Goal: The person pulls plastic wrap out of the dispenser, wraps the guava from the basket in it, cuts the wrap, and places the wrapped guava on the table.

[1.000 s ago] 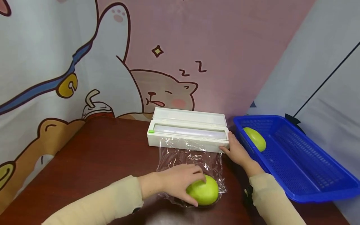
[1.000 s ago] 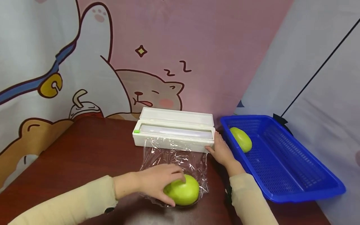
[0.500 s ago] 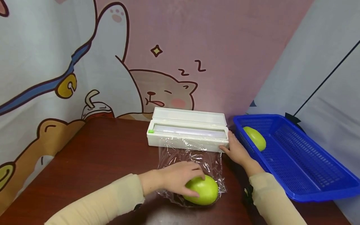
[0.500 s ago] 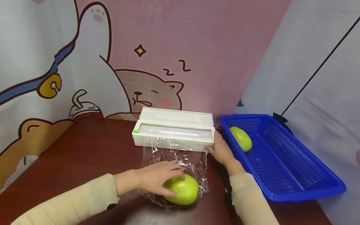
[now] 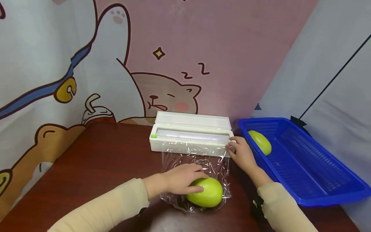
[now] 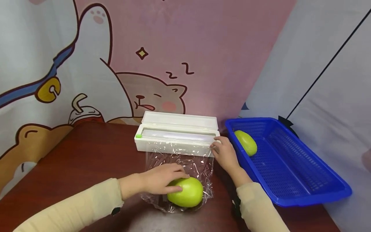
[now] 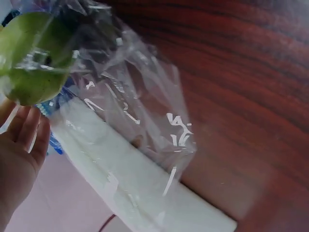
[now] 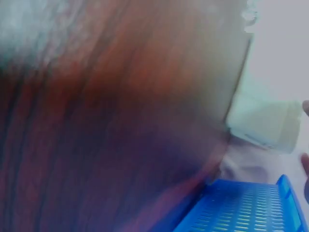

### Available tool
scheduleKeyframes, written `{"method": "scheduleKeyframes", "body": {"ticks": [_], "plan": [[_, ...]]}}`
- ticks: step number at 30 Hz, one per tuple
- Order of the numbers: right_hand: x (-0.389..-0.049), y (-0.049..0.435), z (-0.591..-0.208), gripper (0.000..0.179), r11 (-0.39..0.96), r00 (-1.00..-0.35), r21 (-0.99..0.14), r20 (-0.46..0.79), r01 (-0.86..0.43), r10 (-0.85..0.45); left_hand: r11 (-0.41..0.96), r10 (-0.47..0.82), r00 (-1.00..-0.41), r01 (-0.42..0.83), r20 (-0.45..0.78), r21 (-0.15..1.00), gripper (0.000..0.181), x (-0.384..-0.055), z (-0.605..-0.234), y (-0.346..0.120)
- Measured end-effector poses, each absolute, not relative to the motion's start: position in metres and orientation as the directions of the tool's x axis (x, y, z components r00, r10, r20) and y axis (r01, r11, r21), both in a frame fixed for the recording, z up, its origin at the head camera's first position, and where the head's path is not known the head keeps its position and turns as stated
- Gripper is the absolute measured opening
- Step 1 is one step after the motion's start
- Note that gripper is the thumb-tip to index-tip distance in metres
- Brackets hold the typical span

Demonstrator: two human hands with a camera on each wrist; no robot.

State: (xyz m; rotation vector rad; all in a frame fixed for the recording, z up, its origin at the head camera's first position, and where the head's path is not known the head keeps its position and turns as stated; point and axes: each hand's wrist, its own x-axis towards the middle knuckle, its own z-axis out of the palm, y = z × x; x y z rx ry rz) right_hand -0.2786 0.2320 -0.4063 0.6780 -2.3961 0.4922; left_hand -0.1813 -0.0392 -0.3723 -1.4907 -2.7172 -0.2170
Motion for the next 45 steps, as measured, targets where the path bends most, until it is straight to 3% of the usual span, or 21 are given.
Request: {"method": "scheduleKeyframes", "body": {"ticks": [5,10,13,19,25,29,33,35,39,42,45], "plan": [[-0.265,0.228,-0.398,0.008,0.745,-0.826,-0.444,0.506,-0.498,-0.251,0.599,0.783,-0.62,0.773,0.047,0.212,0.05,-0.188,-0.377,-0.045],[-0.254,0.226,-0.389,0.005,0.584,-0.904,-0.694,0.37,-0.421,-0.213,0.675,0.712,-0.702,0.678,-0.017,0.291,0.074,-0.194,-0.38,-0.051],[-0.25,0.227,-0.385,0.009,0.462,-0.911,-0.786,0.322,-0.41,-0.259,0.689,0.682,-0.731,0.627,-0.032,0.364,0.083,-0.198,-0.383,-0.054],[-0.241,0.231,-0.378,0.025,0.322,-0.886,-0.863,0.257,-0.39,-0.385,0.638,0.659,-0.751,0.536,-0.033,0.553,0.065,-0.209,-0.386,-0.062],[-0.23,0.233,-0.376,0.029,0.244,-0.856,-0.925,0.14,-0.293,-0.498,0.625,0.653,-0.756,0.509,-0.039,0.592,0.058,-0.214,-0.385,-0.068],[-0.226,0.235,-0.376,0.027,0.2,-0.818,-0.938,0.128,-0.284,-0.561,0.617,0.66,-0.751,0.518,-0.031,0.592,0.052,-0.217,-0.387,-0.071],[-0.226,0.24,-0.375,0.028,0.201,-0.75,-0.911,0.153,-0.359,-0.643,0.589,0.677,-0.736,0.546,0.006,0.596,0.046,-0.219,-0.39,-0.074],[-0.226,0.241,-0.374,0.032,0.261,-0.749,-0.889,0.125,-0.375,-0.651,0.578,0.681,-0.732,0.553,0.019,0.6,0.045,-0.219,-0.391,-0.076],[-0.232,0.234,-0.371,0.039,0.495,-0.837,-0.794,0.032,-0.354,-0.546,0.583,0.681,-0.732,0.558,0.02,0.59,0.045,-0.218,-0.393,-0.077],[-0.236,0.222,-0.367,0.023,0.651,-0.871,-0.662,0.006,-0.371,-0.491,0.602,0.677,-0.736,0.553,0.0,0.576,0.046,-0.217,-0.392,-0.076],[-0.236,0.21,-0.364,0.013,0.717,-0.846,-0.517,0.026,-0.467,-0.533,0.618,0.672,-0.74,0.542,-0.025,0.57,0.048,-0.217,-0.392,-0.075]]}}
